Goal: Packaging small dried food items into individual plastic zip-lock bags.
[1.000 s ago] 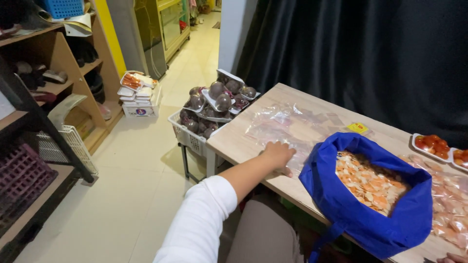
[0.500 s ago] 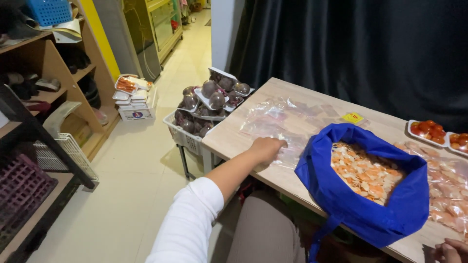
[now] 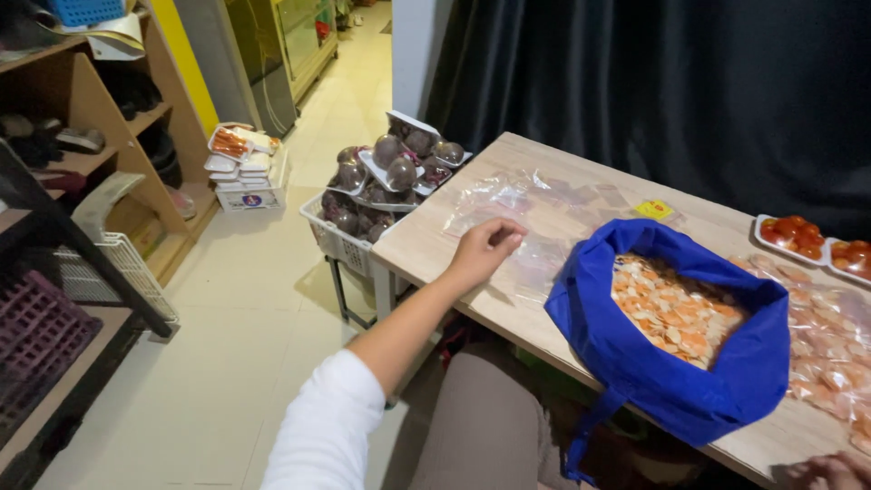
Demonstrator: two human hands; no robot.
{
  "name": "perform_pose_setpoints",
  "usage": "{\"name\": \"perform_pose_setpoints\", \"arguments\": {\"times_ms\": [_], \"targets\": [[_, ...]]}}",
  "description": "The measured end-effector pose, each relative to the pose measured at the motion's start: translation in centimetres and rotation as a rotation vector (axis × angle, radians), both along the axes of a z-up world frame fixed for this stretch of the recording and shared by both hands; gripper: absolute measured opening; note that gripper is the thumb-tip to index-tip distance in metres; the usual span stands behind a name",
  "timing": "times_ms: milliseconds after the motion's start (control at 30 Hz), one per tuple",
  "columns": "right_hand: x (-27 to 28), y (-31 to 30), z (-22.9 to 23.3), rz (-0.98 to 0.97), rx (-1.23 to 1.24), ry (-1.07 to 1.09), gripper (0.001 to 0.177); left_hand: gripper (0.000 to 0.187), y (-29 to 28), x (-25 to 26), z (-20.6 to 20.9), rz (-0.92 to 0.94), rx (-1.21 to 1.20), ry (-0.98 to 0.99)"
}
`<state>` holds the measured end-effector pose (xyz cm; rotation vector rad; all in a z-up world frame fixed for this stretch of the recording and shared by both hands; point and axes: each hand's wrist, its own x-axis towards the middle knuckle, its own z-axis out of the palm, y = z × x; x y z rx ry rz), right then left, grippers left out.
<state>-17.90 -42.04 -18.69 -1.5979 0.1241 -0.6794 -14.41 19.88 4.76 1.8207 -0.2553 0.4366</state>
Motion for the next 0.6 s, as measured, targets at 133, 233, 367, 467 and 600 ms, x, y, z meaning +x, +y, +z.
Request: {"name": "perform_pose_setpoints", "arguments": {"times_ms": [133, 233, 367, 467, 600], "targets": [[-6.4, 12.7, 4.7, -0.035, 0.003, 0.010, 0.012, 0.016, -2.7, -4.1, -3.3, -0.041, -0.197, 0.042], [-10.0, 21.3, 8.9, -0.066, 0.050, -0.143, 0.011, 0.012, -5.6, -7.8, -6.2, -0.097, -0.295, 0.160], [-11.5, 24.3, 9.0, 0.126, 0.165, -0.167, 0.012, 0.012, -9.8, -10.2, -11.8, -0.224, -0.485, 0.146], [-11.9, 24.8, 8.2, 0.336, 0.177, 0.076, 0.040, 0.011, -12.2, -12.5, -12.6, -0.275, -0.609, 0.261], [-12.2, 26.0, 7.5, 0.609, 0.116, 0.281, 0.053, 0.012, -13.9, -13.7, -13.6, -0.262, -0.591, 0.415]]}}
